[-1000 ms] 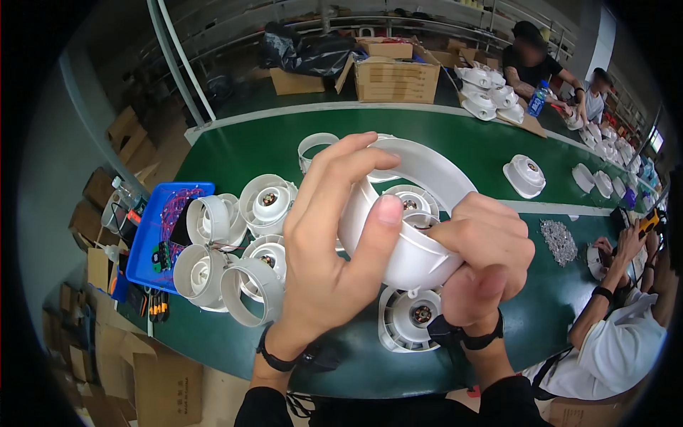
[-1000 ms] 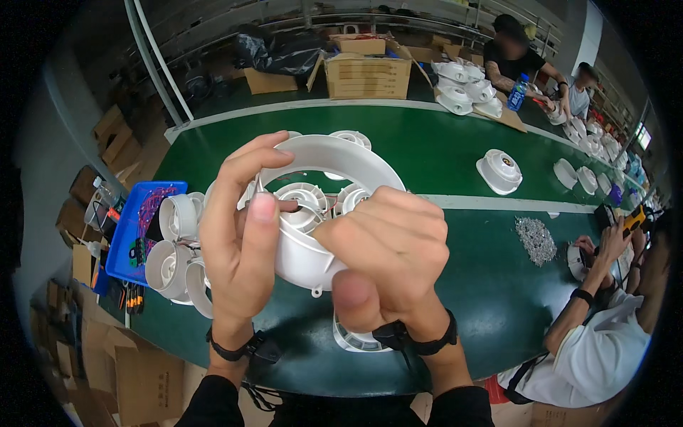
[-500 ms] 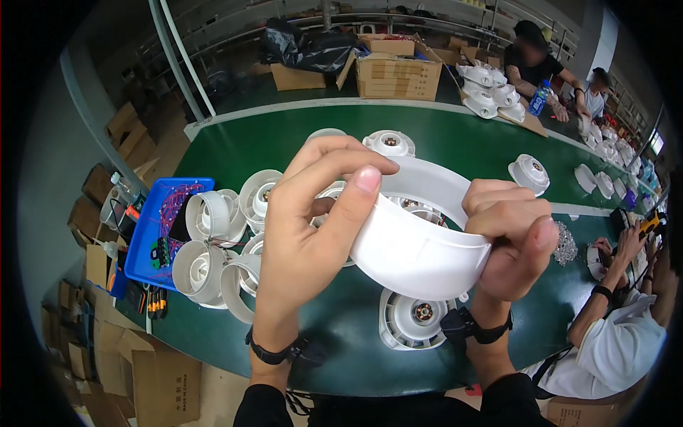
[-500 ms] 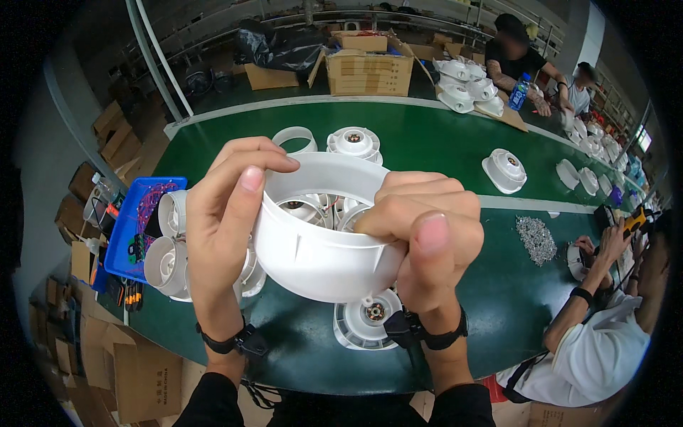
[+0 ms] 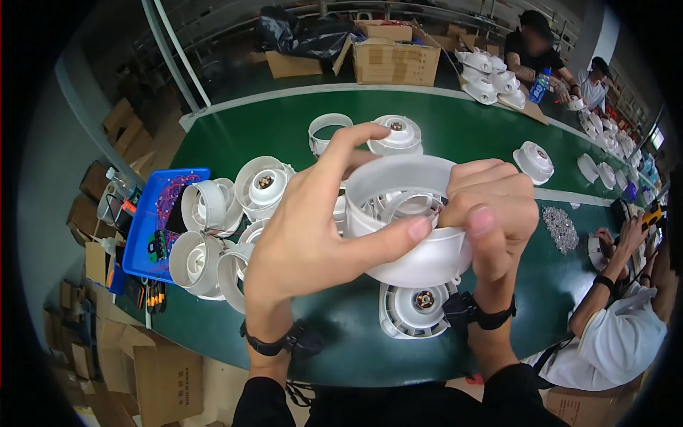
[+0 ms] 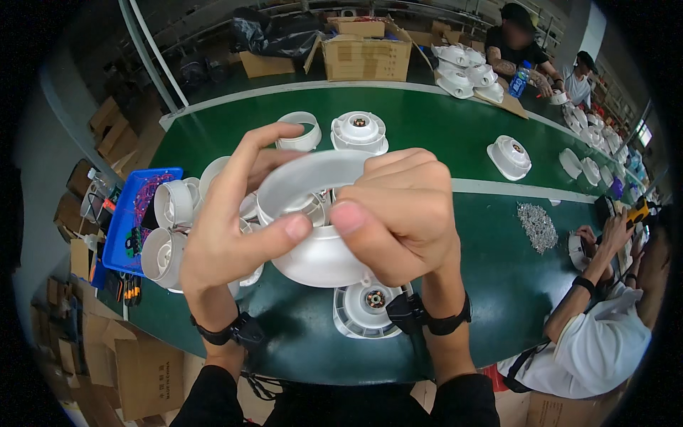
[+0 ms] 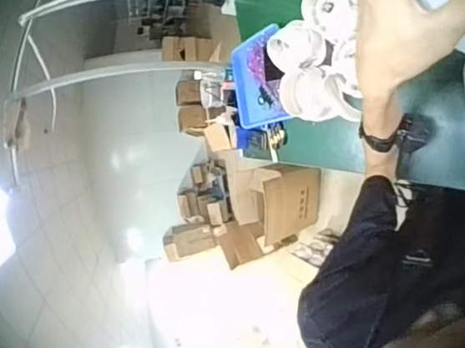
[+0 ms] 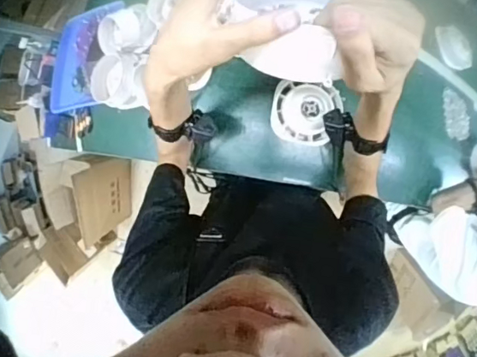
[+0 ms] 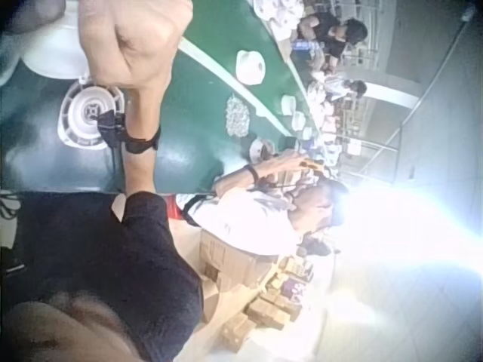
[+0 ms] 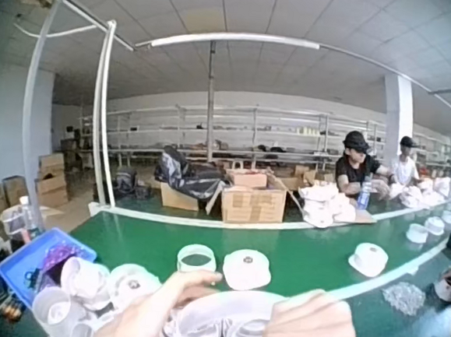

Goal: The person assembles white plastic fan housings by inserting internal motor assemblies and routing wires through the casing. They repeatedly pick up housings, align and insert the motor units, and adjust the wires before placing the assembled units on the table.

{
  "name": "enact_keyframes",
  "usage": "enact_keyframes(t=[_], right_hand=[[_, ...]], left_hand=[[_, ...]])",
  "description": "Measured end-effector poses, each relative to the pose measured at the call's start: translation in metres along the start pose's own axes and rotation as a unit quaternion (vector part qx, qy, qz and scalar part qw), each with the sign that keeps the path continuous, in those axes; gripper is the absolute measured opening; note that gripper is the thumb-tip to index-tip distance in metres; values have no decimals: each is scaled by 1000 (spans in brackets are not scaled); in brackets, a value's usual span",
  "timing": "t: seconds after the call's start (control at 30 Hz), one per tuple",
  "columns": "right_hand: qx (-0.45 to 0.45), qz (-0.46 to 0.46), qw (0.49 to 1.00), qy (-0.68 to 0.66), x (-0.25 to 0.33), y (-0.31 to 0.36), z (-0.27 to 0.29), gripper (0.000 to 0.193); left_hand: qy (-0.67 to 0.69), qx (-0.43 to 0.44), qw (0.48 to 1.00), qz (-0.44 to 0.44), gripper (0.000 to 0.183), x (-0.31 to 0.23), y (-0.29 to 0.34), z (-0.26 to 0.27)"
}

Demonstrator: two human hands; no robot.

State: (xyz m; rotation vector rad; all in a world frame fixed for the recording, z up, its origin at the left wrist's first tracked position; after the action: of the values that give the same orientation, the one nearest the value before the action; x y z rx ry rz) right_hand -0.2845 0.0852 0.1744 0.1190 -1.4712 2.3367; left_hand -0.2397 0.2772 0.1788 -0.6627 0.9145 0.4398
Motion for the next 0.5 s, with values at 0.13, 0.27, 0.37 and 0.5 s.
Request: enact_keyframes(t=[0.13, 0.27, 0.37, 0.5], right_hand=[[92, -37, 995, -5, -2, -1, -5, 21], [83, -53, 995, 5, -6, -1, -18, 22], [37, -71, 996, -36, -8, 0, -18, 24], [8, -70, 993, -92, -4, -2, -9, 31]], left_hand=[[1, 64, 994, 86, 96, 2, 4, 6], [-48, 54, 990, 121, 99, 8, 4, 7], [-40, 55, 989, 132, 101, 6, 0, 10], [2, 47, 993, 112, 100, 5, 2, 17]])
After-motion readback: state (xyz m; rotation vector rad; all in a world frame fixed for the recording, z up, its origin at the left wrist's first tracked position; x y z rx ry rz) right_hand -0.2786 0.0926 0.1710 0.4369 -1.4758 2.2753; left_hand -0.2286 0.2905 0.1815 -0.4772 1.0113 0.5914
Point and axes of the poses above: each hand's wrist, its own y-axis away from the middle knuckle, its own z-axis out of the back of the hand, x = y × z, the point moved 2 cm from there along -y, towards the middle knuckle, and after that the axes turned 9 degrees about x, right-handed, at the moved point
